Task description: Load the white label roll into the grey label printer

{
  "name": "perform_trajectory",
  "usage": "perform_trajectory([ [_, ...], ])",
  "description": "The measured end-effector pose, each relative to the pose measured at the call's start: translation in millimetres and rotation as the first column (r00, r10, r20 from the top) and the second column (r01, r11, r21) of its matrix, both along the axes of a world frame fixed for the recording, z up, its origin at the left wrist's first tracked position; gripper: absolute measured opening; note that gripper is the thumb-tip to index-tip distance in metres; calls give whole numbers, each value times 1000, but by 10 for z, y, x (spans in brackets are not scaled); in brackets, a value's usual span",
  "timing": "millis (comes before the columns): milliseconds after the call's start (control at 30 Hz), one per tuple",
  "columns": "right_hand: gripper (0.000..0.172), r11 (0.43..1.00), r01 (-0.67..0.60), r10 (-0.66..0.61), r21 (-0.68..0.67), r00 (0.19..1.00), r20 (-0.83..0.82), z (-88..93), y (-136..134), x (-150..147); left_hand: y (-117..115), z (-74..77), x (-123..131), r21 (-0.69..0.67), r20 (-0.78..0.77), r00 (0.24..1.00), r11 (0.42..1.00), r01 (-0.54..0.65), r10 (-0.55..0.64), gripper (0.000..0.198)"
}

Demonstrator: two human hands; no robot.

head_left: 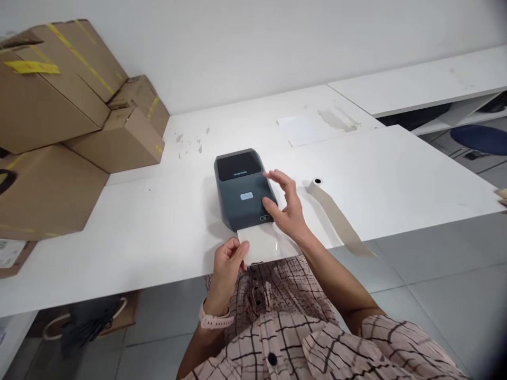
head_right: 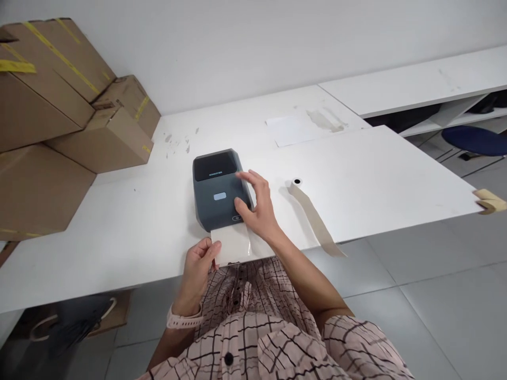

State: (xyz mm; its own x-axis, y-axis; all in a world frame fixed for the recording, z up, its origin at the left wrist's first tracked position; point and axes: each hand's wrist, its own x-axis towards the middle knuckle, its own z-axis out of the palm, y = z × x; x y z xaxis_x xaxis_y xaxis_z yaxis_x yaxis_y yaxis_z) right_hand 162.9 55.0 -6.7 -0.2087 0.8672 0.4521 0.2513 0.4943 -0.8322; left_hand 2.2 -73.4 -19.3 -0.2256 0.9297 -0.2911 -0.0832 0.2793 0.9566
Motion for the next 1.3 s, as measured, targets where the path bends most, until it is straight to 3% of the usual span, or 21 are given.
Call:
perform_trajectory([
  [100, 51, 961, -115, 50, 252, 966, 252, 200, -57, 10, -12, -42, -64, 114, -149, 981, 988, -105, 121, 42],
  [167, 49, 933, -190, 61, 306, 921, 385, 266, -74, -20, 32, -30, -109, 252, -210, 922, 930, -269, 324, 29],
  [233, 44, 928, -213, 47, 307, 882, 469, 292, -84, -64, 116, 17, -131, 362, -226, 865, 863, -352, 447, 32],
  [333, 35, 935, -222, 57, 277, 865, 499, 289, -104, -91, 258, 97, -102, 394, -212, 900, 876, -277, 380, 50],
  [467, 46, 966, -125, 51, 227, 951, 305, 151, -145, 35, 333, 104, -19, 334, -148, 957, 923, -190, 251, 65],
  [567, 60, 1000, -8, 5, 24, 996, 91, -80, -180, 150, 332, 34, -2, 340, -153, 958, 923, -181, 244, 66],
  [700, 63, 984, -84, 57, -158, 984, -167, -311, -236, 144, 364, -60, -20, 405, -242, 931, 900, -160, 274, 67],
  [833, 63, 974, -96, 29, -206, 951, -307, -321, -283, 50, 403, -136, -31, 477, -238, 920, 863, -169, 312, 65],
  [967, 64, 977, -82, 15, -197, 948, -319, -210, -261, 34, 439, -104, -82, 536, -225, 919, 829, -161, 325, 62],
  [1067, 63, 991, -64, 33, -117, 968, -248, -19, -127, 32, 580, 69, -225, 607, -196, 930, 784, -134, 310, 59],
  [1167, 69, 998, -50, 46, -29, 990, -134, 261, 169, -47, 882, 267, -458, 667, -121, 955, 735, -123, 270, 56],
  [1233, 75, 998, -43, 46, 41, 997, -63, 449, 450, -153, 1122, 308, -606, 623, -97, 960, 768, -147, 263, 51],
  [1300, 79, 991, -47, 46, 122, 999, 14, 608, 760, -280, 1322, 242, -702, 489, -122, 966, 861, -141, 228, 53],
])
